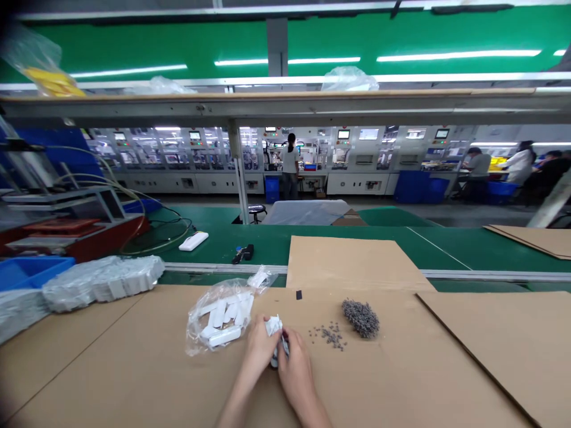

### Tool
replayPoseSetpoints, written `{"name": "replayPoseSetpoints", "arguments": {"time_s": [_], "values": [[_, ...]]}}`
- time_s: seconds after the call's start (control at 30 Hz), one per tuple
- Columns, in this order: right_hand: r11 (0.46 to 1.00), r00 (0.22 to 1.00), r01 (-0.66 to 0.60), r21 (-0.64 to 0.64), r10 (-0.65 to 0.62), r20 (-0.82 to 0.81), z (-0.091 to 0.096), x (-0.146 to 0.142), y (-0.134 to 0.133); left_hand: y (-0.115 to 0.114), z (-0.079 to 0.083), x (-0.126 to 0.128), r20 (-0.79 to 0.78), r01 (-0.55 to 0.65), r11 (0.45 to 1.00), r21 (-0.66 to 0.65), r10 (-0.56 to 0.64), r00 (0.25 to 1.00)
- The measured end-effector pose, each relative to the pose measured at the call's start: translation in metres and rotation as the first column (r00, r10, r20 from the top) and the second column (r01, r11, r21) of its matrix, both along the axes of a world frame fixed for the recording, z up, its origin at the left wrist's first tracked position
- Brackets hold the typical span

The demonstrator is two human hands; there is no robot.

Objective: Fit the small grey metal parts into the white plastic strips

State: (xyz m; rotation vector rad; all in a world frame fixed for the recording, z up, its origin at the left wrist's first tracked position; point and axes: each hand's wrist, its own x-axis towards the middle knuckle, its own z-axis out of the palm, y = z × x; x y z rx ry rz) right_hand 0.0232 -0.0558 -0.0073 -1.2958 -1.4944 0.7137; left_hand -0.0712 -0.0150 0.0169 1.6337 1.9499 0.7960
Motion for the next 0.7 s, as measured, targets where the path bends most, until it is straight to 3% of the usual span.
{"name": "replayPoseSetpoints", "arguments": {"time_s": [0.23,0.37,0.47,0.57,0.63,0.7], "values": [[0.996,0.944,-0.047,-0.075,0.02,-0.33,-0.004,-0.003,0.001,0.002,-0.004,0.007,0.302,-0.023,1.0,-0.003,0.023,0.953],[0.992,0.904,-0.056,-0.115,0.002,-0.429,0.003,0.0,-0.003,0.0,-0.006,0.012,0.435,-0.006,1.0,-0.015,0.012,0.9],[0.988,0.891,-0.023,-0.15,-0.048,-0.452,0.006,0.005,-0.006,-0.013,0.004,0.003,0.571,0.009,1.0,-0.006,-0.004,0.821],[0.985,0.912,0.025,-0.168,-0.092,-0.4,0.001,0.01,-0.005,-0.049,0.025,-0.038,0.715,0.14,0.99,0.016,-0.109,0.691],[0.986,0.932,0.049,-0.162,-0.103,-0.347,-0.006,0.012,-0.003,-0.089,0.037,-0.086,0.756,0.277,0.961,-0.001,-0.181,0.629],[0.985,0.953,0.002,-0.173,-0.055,-0.298,-0.011,0.013,-0.002,-0.137,0.041,-0.145,0.774,0.36,0.924,-0.129,-0.133,0.619]]}}
